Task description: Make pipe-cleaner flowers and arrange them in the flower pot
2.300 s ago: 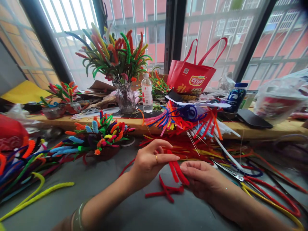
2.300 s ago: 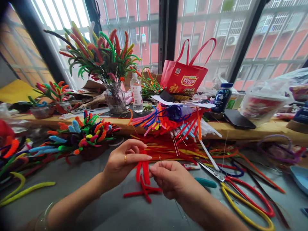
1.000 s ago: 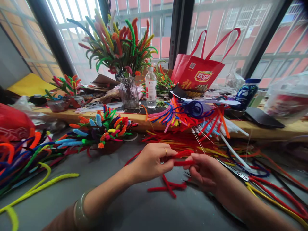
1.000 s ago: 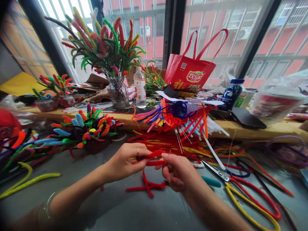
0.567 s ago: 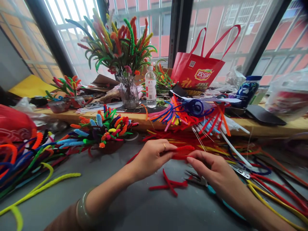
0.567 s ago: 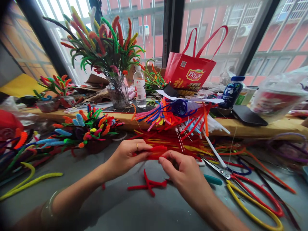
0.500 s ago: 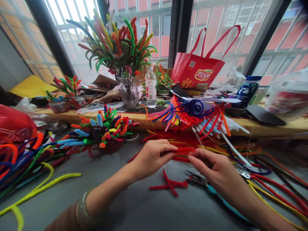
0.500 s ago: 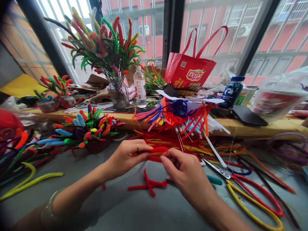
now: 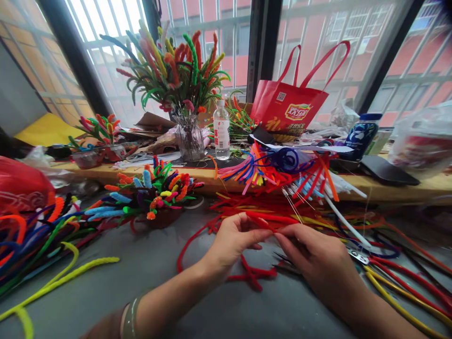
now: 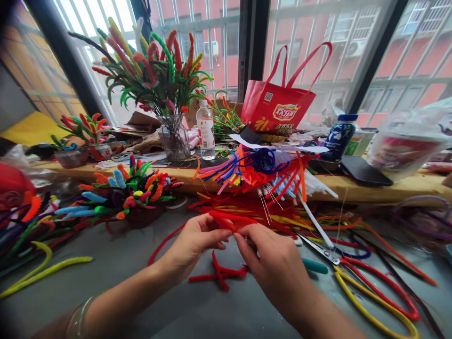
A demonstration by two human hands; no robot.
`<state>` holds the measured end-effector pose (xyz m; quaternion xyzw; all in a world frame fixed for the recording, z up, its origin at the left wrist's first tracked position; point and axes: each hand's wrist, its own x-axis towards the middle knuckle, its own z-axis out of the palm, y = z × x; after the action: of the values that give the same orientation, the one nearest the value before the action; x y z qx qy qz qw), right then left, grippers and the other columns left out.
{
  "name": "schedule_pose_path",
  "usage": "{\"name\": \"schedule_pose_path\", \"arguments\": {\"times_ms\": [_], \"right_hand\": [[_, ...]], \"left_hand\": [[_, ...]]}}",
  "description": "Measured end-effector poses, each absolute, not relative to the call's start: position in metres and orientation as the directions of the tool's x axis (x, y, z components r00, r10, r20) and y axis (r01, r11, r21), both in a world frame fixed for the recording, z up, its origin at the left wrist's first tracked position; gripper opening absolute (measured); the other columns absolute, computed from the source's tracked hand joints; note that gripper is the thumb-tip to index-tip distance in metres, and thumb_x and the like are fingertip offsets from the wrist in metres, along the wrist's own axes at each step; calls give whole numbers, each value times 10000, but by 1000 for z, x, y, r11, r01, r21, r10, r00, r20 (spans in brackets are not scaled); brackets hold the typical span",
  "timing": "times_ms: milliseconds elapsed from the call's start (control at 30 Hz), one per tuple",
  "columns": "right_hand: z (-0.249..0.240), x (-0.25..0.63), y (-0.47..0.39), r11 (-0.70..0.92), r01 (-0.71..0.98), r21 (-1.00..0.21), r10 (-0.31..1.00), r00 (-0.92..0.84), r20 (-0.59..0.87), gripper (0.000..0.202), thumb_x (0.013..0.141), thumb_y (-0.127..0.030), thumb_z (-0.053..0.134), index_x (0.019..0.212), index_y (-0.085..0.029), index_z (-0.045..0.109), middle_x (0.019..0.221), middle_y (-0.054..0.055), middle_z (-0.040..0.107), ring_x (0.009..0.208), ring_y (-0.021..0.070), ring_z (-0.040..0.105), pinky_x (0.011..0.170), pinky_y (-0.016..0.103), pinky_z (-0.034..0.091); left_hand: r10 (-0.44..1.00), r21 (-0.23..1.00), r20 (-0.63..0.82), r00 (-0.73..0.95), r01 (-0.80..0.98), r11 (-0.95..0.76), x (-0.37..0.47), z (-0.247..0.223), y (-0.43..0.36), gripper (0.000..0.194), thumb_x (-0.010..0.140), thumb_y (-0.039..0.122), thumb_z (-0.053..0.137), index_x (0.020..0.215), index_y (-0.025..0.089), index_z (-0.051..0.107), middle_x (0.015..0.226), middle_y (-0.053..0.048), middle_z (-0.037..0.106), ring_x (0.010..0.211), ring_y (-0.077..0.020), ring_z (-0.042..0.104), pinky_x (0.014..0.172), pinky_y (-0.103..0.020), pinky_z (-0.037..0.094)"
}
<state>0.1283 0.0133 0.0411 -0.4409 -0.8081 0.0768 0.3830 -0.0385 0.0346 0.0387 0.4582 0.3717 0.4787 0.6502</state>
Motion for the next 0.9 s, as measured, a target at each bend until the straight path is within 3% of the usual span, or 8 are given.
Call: {"name": "schedule_pose_path", "arguments": {"times_ms": [67, 167, 333, 500, 600, 767, 900], "right_hand": [[39, 127, 12, 615, 647, -451, 759, -332, 559, 170, 875, -237, 480, 785, -184, 615, 681, 7, 648, 572, 133, 578, 560, 252, 385], [42, 125, 11, 547, 577, -606, 834, -312, 455, 189, 877, -263, 481, 763, -186, 611, 631, -11, 609, 536, 115, 516, 538, 236, 369], [44, 122, 14, 211, 292, -933, 945, -304, 119, 271, 846, -396, 510, 694, -177, 558, 546, -50, 434, 489, 89, 347, 459, 208, 289], [33, 118, 17, -106, -13, -994, 928, -360, -94, 329, 809, -491, 543, 710, -178, 534, 495, -89, 318, 437, 64, 191, 410, 203, 149], [32, 117, 17, -72, 13, -997, 948, -309, -72, 337, 794, -500, 552, 725, -170, 549, 499, -87, 316, 441, 65, 204, 413, 204, 164], [41, 116, 15, 159, 233, -959, 968, -227, 105, 265, 793, -414, 551, 688, -170, 564, 570, -45, 423, 514, 93, 330, 464, 218, 273], [39, 114, 13, 214, 285, -934, 964, -214, 156, 297, 841, -436, 484, 672, -194, 515, 567, -54, 385, 511, 104, 321, 463, 225, 272]], "left_hand": [[965, 928, -92, 245, -332, 172, -34, 36, 30, 202, 584, 248, 779, 706, 133, 667, 690, -16, 623, 635, -105, 541, 579, -213, 423], [974, 911, -91, 209, -378, 166, -33, 35, 27, 155, 575, 225, 785, 655, 144, 680, 688, -15, 642, 631, -95, 536, 594, -205, 407], [966, 895, 7, 259, -433, 109, -35, 36, 29, 83, 604, 192, 762, 619, 152, 691, 642, -5, 651, 620, -91, 538, 648, -216, 396], [946, 897, 73, 315, -435, 76, -37, 33, 31, 71, 651, 194, 729, 648, 130, 697, 657, -33, 656, 643, -116, 553, 688, -245, 403], [966, 913, 2, 259, -395, 103, -37, 33, 32, 103, 665, 225, 729, 680, 132, 687, 683, -29, 644, 644, -108, 546, 637, -223, 387], [969, 908, -79, 235, -385, 167, -35, 36, 28, 128, 650, 257, 736, 679, 142, 687, 693, -25, 637, 666, -112, 557, 619, -210, 395], [970, 907, -103, 220, -380, 182, -33, 38, 24, 129, 650, 262, 730, 675, 142, 689, 706, -24, 639, 692, -117, 562, 617, -206, 410]]}}
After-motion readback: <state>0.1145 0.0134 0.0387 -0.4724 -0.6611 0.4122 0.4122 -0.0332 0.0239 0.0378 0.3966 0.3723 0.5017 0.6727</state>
